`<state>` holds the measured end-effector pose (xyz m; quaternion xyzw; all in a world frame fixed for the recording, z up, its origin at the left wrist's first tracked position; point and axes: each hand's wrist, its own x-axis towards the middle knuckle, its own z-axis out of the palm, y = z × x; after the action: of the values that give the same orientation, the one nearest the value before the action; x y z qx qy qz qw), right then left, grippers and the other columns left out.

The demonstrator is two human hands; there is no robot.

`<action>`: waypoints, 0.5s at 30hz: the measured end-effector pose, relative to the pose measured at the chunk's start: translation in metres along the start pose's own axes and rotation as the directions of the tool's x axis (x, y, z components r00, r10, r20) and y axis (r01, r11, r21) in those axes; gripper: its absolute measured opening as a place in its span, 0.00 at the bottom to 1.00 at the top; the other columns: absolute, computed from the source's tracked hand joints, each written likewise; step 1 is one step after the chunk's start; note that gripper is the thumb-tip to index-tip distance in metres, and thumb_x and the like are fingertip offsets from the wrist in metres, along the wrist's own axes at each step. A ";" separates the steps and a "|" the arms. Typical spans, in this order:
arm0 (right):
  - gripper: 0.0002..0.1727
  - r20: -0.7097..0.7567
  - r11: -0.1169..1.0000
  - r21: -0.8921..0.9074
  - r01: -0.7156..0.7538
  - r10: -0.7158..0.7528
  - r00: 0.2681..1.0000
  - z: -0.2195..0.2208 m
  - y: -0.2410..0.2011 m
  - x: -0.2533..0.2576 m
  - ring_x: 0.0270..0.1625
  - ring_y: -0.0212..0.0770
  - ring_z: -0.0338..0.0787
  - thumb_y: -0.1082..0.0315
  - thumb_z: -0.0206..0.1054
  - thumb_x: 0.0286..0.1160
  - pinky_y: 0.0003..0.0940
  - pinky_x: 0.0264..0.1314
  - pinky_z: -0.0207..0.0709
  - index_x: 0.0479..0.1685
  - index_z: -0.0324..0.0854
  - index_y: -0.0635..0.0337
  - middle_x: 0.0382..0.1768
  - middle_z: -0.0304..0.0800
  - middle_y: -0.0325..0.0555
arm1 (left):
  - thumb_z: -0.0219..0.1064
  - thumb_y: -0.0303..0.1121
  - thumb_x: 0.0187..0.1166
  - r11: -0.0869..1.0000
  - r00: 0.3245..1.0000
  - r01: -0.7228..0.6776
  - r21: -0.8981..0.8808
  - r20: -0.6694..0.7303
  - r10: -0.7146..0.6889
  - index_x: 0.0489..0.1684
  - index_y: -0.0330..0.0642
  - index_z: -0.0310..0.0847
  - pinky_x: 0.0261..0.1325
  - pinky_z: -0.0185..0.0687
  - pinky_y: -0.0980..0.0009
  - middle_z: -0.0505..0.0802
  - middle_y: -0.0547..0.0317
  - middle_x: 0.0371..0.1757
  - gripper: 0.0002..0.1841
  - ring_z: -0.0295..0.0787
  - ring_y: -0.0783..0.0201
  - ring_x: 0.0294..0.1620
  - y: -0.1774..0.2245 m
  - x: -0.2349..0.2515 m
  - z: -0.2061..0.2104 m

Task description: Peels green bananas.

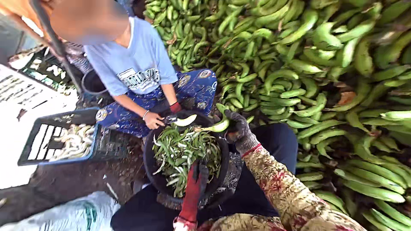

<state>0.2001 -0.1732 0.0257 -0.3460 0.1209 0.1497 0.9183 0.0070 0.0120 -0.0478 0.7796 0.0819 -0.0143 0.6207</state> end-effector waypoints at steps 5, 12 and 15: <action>0.22 -0.208 0.996 0.063 -0.070 0.081 0.975 -0.003 0.082 -0.023 0.26 0.37 0.83 0.38 0.55 0.85 0.39 0.33 0.85 0.50 0.76 0.47 0.25 0.79 0.38 | 0.49 0.60 0.84 0.948 0.988 -0.088 0.305 -0.098 0.123 0.66 0.41 0.86 0.67 0.82 0.52 0.93 0.49 0.58 0.33 0.89 0.57 0.60 0.012 0.008 0.001; 0.28 -0.358 0.985 0.065 -0.159 0.171 0.918 0.005 0.111 -0.045 0.30 0.33 0.82 0.32 0.43 0.86 0.35 0.34 0.82 0.49 0.74 0.46 0.28 0.80 0.36 | 0.50 0.61 0.82 0.943 0.989 -0.041 0.330 -0.118 0.085 0.61 0.42 0.88 0.62 0.83 0.50 0.93 0.48 0.54 0.33 0.90 0.54 0.57 0.007 0.000 0.005; 0.30 -0.364 0.981 0.067 -0.183 0.195 0.911 0.006 0.115 -0.048 0.30 0.33 0.83 0.30 0.43 0.84 0.36 0.33 0.82 0.50 0.75 0.46 0.29 0.81 0.37 | 0.47 0.64 0.82 0.939 0.985 -0.062 0.337 -0.133 0.113 0.60 0.44 0.89 0.61 0.84 0.51 0.93 0.49 0.54 0.35 0.90 0.55 0.56 0.001 0.000 0.005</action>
<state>0.1154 -0.0962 -0.0238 -0.3400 0.3262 0.1683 0.8658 0.0077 0.0064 -0.0478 0.8746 0.0902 0.0587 0.4728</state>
